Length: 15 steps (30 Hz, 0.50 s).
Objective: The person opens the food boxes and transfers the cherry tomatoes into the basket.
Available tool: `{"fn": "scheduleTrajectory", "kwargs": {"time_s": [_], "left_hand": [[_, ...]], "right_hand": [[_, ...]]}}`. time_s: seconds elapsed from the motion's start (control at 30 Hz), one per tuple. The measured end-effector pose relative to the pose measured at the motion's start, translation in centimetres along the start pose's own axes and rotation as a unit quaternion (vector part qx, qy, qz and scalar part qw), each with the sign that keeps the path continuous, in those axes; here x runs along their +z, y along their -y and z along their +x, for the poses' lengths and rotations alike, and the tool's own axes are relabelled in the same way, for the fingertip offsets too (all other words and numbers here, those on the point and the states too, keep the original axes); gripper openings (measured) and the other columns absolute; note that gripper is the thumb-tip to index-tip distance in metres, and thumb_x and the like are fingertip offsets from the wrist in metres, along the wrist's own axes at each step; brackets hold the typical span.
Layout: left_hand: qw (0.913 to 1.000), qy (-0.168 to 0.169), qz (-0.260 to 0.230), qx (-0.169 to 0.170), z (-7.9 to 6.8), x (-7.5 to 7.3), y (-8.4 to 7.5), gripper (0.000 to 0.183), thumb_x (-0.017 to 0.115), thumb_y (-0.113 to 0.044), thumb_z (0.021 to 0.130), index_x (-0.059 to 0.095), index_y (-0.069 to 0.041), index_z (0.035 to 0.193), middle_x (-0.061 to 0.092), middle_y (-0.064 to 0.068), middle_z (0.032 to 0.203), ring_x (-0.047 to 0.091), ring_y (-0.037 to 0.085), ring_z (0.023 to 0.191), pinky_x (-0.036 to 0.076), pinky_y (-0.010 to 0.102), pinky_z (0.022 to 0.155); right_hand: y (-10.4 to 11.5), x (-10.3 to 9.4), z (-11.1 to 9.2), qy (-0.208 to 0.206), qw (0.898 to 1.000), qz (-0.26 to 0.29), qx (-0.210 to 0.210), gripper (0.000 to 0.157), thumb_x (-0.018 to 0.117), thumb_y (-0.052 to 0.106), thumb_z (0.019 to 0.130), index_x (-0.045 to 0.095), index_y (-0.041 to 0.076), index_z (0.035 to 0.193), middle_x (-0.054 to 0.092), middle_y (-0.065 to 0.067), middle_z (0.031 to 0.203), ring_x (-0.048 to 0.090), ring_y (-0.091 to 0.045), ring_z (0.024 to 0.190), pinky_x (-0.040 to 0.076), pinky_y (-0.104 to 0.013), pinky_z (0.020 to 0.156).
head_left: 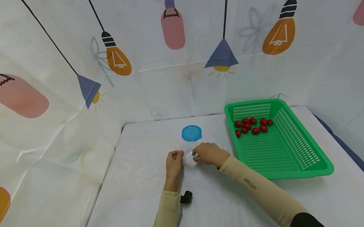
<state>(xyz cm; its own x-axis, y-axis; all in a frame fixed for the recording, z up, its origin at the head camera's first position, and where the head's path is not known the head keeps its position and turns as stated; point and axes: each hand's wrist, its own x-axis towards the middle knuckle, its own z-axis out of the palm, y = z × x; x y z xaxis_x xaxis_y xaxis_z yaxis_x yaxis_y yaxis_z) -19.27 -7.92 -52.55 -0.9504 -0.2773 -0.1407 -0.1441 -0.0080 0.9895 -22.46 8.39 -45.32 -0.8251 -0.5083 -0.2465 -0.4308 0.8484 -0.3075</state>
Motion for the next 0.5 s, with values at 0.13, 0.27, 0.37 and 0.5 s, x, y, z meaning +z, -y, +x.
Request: {"fn": "scheduleTrajectory", "kwargs": {"time_s": [0.13, 0.27, 0.37, 0.5], "left_hand": [[1.0000, 0.001, 0.003, -0.003, 0.04, 0.03, 0.06, 0.027, 0.065, -0.022, 0.099, 0.058, 0.000, 0.112, 0.055, 0.002, 0.079, 0.045, 0.010, 0.061, 0.040, 0.023, 0.054], [0.9999, 0.002, 0.008, -0.006, 0.12, 0.04, 0.18, 0.030, 0.066, -0.025, 0.099, 0.057, 0.000, 0.113, 0.056, 0.003, 0.081, 0.046, 0.011, 0.062, 0.040, 0.023, 0.055], [0.9999, 0.004, 0.010, -0.007, 0.14, 0.04, 0.18, 0.030, 0.066, -0.026, 0.099, 0.058, 0.000, 0.113, 0.056, 0.003, 0.082, 0.046, 0.010, 0.062, 0.040, 0.023, 0.055], [0.9999, 0.009, 0.008, -0.006, 0.05, -0.01, 0.04, 0.029, 0.065, -0.025, 0.099, 0.058, 0.000, 0.113, 0.055, 0.002, 0.081, 0.046, 0.010, 0.063, 0.040, 0.022, 0.056]], "right_hand": [[0.21, -0.05, 0.34, 0.024, 0.999, 0.013, 0.020, 0.024, 0.070, 0.027, 0.097, 0.077, 0.013, 0.115, 0.073, -0.004, 0.105, 0.069, -0.019, 0.077, 0.056, -0.037, 0.070], [0.19, 0.02, 0.69, 0.055, 0.997, 0.030, 0.042, 0.022, 0.068, 0.028, 0.098, 0.077, 0.015, 0.113, 0.070, 0.002, 0.093, 0.064, -0.015, 0.055, 0.051, -0.030, 0.058], [0.16, -0.04, 0.83, 0.078, 0.995, 0.044, 0.049, 0.024, 0.068, 0.029, 0.098, 0.076, 0.016, 0.116, 0.069, 0.002, 0.096, 0.064, -0.015, 0.053, 0.052, -0.030, 0.059], [0.10, -0.17, 0.85, 0.100, 0.991, 0.072, 0.055, 0.027, 0.068, 0.030, 0.098, 0.074, 0.015, 0.120, 0.069, -0.001, 0.111, 0.066, -0.017, 0.055, 0.054, -0.033, 0.066]]}}
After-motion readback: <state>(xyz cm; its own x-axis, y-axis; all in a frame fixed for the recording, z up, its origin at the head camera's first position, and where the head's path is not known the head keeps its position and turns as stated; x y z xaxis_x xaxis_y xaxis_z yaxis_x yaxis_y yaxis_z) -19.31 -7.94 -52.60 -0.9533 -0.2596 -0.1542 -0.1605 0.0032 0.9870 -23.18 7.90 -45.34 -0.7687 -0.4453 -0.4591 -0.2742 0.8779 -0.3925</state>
